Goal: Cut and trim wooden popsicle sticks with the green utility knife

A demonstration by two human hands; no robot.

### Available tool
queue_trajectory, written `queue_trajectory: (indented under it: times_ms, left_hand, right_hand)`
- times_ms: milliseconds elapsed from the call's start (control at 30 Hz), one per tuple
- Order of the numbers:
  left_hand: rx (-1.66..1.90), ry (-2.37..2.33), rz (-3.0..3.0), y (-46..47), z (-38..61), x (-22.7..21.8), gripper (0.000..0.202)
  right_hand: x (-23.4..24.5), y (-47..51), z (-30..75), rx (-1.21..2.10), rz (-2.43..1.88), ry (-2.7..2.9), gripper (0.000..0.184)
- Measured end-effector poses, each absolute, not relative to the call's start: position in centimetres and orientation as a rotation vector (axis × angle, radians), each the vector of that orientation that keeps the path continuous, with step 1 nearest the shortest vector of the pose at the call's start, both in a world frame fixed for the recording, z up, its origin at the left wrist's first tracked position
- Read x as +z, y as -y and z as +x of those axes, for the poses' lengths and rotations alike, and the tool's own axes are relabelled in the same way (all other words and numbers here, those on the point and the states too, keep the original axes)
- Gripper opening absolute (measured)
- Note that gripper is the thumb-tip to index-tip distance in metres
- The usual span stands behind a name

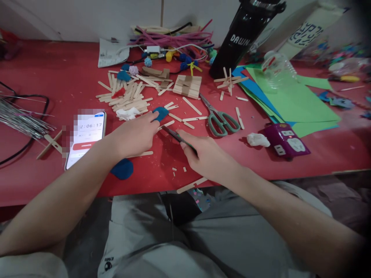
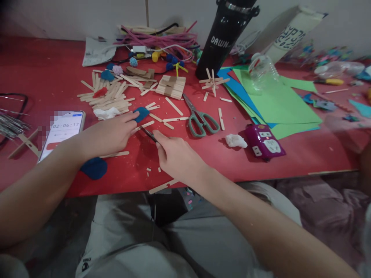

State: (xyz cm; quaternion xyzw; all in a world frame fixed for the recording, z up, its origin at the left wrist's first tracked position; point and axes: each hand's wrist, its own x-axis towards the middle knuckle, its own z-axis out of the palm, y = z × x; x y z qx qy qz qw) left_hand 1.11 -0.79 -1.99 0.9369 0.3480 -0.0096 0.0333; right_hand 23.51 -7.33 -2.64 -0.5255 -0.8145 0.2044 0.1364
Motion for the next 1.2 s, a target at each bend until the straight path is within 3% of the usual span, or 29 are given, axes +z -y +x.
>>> queue_trajectory:
  times_ms: [500, 700, 900, 1200]
  left_hand:
    - [-0.129, -1.104, 2.824, 0.9, 1.5, -2.1, 0.03]
    - [-0.237, -1.004, 2.93, 1.0, 1.6, -1.7, 0.02]
    - [-0.249, -1.056, 2.946, 1.0, 1.6, -1.8, 0.023]
    - [-0.074, -1.134, 2.79, 1.0, 1.3, -2.3, 0.028]
  right_hand:
    - [-1.1, 7.4, 23.0, 0.634, -1.657, 2.453, 0.054]
    - [-1.7, 7.4, 23.5, 0.674, -1.544, 2.368, 0.039]
    - [-1.8, 7.4, 23.5, 0.658, -1.567, 2.34, 0.036]
    - [-2.0, 7.4, 23.3, 0.622, -1.596, 2.401, 0.05]
